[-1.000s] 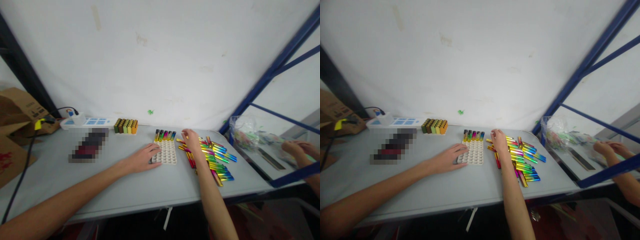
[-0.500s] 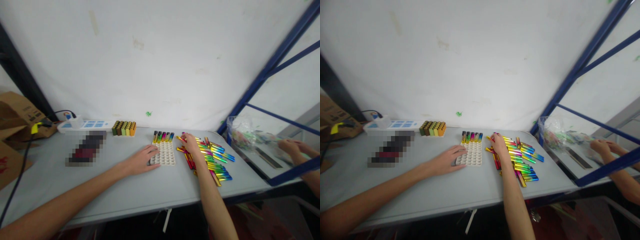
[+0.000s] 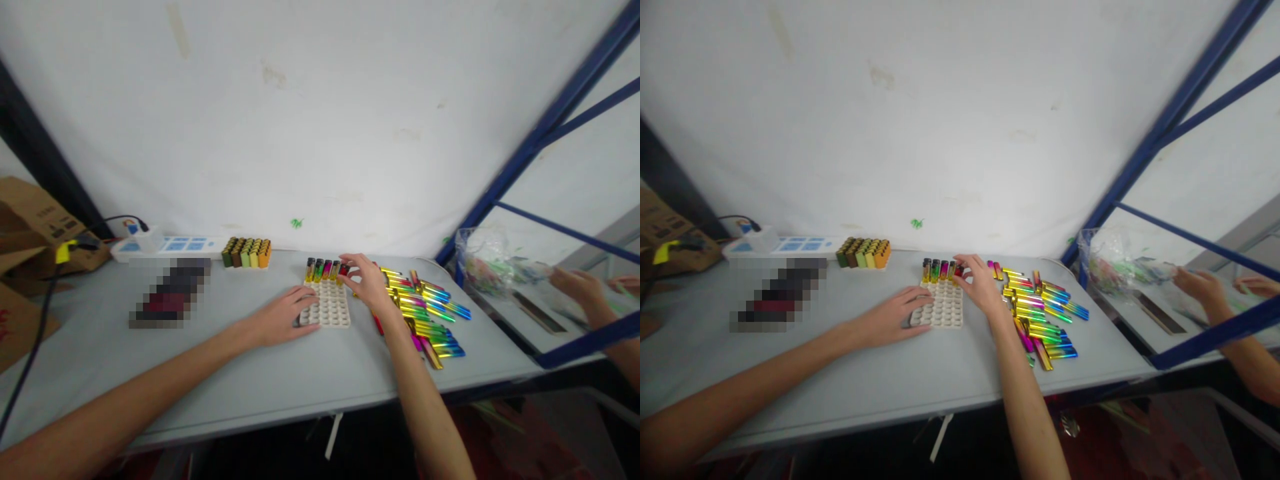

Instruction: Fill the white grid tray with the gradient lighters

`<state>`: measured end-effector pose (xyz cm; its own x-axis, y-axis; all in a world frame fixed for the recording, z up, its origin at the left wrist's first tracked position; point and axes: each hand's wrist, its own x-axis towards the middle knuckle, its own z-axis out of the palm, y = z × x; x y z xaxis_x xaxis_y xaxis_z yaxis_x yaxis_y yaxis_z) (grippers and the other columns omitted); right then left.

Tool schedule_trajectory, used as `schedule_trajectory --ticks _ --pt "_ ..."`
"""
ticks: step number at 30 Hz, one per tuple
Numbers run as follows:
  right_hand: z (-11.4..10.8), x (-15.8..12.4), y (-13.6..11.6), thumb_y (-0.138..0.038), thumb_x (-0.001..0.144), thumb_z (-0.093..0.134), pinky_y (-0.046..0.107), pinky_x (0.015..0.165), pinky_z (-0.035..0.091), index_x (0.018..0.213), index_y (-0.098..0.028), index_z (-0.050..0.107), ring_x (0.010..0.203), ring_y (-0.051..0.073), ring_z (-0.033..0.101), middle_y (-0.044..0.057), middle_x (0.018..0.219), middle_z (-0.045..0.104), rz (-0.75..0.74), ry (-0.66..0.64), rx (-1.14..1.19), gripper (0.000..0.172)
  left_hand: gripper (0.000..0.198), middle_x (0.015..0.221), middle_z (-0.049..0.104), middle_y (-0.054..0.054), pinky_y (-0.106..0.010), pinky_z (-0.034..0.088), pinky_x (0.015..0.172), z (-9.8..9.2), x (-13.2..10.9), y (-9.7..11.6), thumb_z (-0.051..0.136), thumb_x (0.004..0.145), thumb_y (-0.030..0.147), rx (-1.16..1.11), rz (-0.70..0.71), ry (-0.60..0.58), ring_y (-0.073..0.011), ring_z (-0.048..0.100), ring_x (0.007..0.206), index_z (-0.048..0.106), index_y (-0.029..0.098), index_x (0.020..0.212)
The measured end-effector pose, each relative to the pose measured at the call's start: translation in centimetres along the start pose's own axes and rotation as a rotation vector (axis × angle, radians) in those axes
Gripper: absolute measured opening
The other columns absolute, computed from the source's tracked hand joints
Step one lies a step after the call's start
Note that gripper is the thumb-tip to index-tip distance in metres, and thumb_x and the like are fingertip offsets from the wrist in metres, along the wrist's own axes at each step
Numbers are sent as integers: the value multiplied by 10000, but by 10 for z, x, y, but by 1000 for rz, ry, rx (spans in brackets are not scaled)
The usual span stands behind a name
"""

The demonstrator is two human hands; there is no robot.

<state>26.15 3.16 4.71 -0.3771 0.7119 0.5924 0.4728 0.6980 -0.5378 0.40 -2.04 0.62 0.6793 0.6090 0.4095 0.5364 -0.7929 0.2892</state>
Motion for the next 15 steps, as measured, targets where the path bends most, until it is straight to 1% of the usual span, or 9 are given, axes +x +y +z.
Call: schedule_trajectory --ticks 4,7,11,13,15 --pt "13 -1 1 -177 894 645 316 827 599 1237 -228 606 1009 179 645 75 1159 629 -12 -18 -7 349 458 1329 574 -140 -469 431 1133 0 0 0 645 935 430 -7 3 17 -294 516 1283 593 186 1320" --pt "20 -1 5 -170 890 666 333 853 587 1234 -223 603 1001 183 653 74 1157 645 -44 2 -4 354 453 1319 575 -141 -462 431 1132 1 0 -1 643 937 428 2 8 14 -290 521 1271 598 176 1309" --pt "23 -1 8 -211 896 685 340 850 575 1194 -200 624 943 185 665 77 1120 682 -72 22 -38 304 444 1310 582 -135 -464 440 1124 2 -1 -2 648 933 427 -7 15 32 -289 528 1264 599 188 1304" --pt "22 -1 8 -248 921 662 334 828 574 1179 -197 641 885 179 673 75 1094 701 -76 8 -56 263 447 1309 584 -133 -462 442 1121 2 -1 -2 649 932 430 -13 19 39 -288 528 1266 597 194 1307" --pt "20 0 5 -279 954 619 329 830 571 1178 -203 656 874 177 685 70 1082 720 -73 -10 -64 240 450 1309 583 -132 -460 441 1122 2 -1 -2 650 931 434 -13 18 40 -286 529 1264 597 195 1309"
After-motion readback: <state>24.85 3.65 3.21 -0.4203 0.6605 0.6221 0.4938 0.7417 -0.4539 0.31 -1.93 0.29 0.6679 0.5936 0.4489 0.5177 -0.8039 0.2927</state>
